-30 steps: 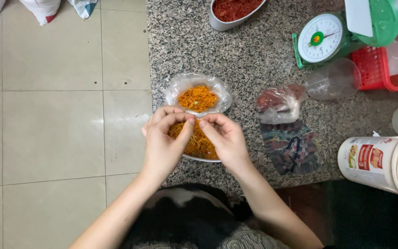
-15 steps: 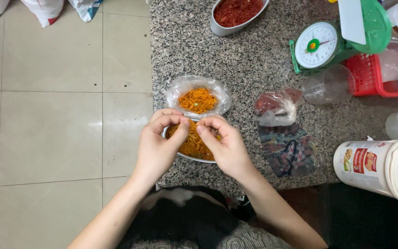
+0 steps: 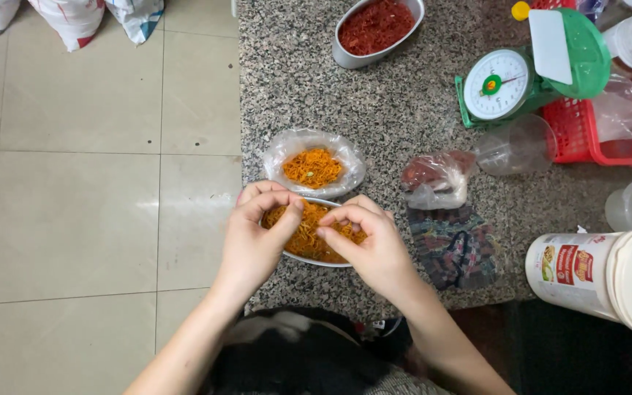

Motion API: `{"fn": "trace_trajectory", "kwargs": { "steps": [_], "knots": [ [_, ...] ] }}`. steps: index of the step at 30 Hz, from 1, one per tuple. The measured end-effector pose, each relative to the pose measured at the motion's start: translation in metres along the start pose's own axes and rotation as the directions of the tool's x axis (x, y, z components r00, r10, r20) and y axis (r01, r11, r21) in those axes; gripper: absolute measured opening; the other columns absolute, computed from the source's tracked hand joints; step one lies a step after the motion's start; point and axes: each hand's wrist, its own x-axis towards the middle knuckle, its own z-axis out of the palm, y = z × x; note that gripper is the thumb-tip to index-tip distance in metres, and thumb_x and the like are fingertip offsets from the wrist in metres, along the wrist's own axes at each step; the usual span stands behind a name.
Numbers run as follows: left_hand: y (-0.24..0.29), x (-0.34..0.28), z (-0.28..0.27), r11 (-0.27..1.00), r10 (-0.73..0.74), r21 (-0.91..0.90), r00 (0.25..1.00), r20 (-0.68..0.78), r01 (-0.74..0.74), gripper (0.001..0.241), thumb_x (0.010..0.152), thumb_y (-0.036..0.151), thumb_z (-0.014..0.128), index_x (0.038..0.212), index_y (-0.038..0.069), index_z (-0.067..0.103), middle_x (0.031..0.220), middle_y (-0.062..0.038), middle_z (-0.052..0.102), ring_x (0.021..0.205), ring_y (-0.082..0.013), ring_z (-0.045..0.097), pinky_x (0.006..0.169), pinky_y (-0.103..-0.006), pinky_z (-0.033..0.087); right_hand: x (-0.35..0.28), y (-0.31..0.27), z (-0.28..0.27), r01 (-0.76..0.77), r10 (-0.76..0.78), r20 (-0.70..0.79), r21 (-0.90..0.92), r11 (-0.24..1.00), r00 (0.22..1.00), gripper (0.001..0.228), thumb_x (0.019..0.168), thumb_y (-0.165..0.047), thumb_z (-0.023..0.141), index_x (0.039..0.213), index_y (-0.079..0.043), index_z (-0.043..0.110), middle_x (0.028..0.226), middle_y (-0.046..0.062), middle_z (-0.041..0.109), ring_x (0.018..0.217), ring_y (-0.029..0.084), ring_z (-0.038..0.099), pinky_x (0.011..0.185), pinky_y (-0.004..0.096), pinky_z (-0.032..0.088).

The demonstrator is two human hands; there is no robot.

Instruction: Sorting and picking through shredded food items in a container.

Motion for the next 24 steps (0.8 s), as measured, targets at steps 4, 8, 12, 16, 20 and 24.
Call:
{"fn": "trace_trajectory", "kwargs": {
  "steps": [4,8,12,16,20,24],
  "knots": [
    [0.012,-0.005,0.004,0.993,-0.084,0.076,0.995,-0.055,0.088,0.017,0.085,0.024,0.077,0.095,0.010,0.078,0.105,0.001,0.067,0.102,-0.0126,0.065,0.094,-0.0293,0.050,-0.002,0.001,0.000,0.169,-0.168,-0.058,0.021,0.985,0.984,0.012,0.091,-0.012,0.075,0.102,-0.007,0.075,0.096,0.003,0.071,0.088,0.012,0.071,0.079,0.027,0.055],
    [0.019,-0.010,0.002,0.948,0.137,0.301,0.986,-0.093,-0.103,0.015,0.081,0.022,0.080,0.091,0.011,0.078,0.110,-0.002,0.062,0.115,-0.0178,0.057,0.104,-0.0397,0.026,0.003,-0.010,0.000,0.151,-0.152,-0.144,-0.016,0.988,0.978,0.014,0.088,-0.011,0.075,0.102,-0.008,0.077,0.092,0.003,0.070,0.083,0.015,0.069,0.073,0.029,0.054],
    [0.027,-0.013,0.000,0.900,0.254,0.387,0.963,-0.090,-0.201,0.017,0.079,0.021,0.081,0.092,0.012,0.077,0.112,-0.005,0.059,0.111,-0.0181,0.055,0.103,-0.0414,0.024,0.004,-0.014,0.004,0.252,-0.307,-0.193,-0.264,0.931,0.932,0.014,0.084,-0.014,0.080,0.097,-0.012,0.080,0.090,0.001,0.068,0.091,0.020,0.065,0.089,0.037,0.043],
    [0.038,-0.016,0.000,0.864,0.317,0.436,0.945,-0.085,-0.251,0.016,0.079,0.021,0.082,0.091,0.013,0.077,0.112,-0.008,0.057,0.114,-0.0224,0.053,0.103,-0.0420,0.024,0.005,-0.017,0.006,0.239,-0.298,-0.191,-0.280,0.930,0.935,0.013,0.085,-0.017,0.081,0.098,-0.014,0.079,0.091,0.000,0.067,0.094,0.019,0.063,0.092,0.036,0.039],
    [0.041,-0.018,0.000,0.811,0.371,0.516,0.925,-0.086,-0.278,0.016,0.080,0.021,0.082,0.091,0.012,0.076,0.112,-0.007,0.059,0.115,-0.0244,0.052,0.103,-0.0422,0.026,0.007,-0.016,0.009,0.264,-0.334,-0.193,-0.314,0.912,0.923,0.014,0.083,-0.018,0.082,0.095,-0.013,0.077,0.089,0.000,0.065,0.094,0.019,0.062,0.091,0.036,0.038],
    [0.046,-0.017,0.000,0.783,0.385,0.555,0.920,-0.076,-0.282,0.017,0.078,0.021,0.083,0.090,0.012,0.075,0.113,-0.005,0.061,0.115,-0.0250,0.052,0.102,-0.0428,0.026,0.007,-0.017,0.009,0.278,-0.355,-0.199,-0.333,0.901,0.914,0.016,0.081,-0.019,0.084,0.093,-0.013,0.077,0.091,0.000,0.063,0.096,0.020,0.060,0.092,0.036,0.037]
  ]
}}
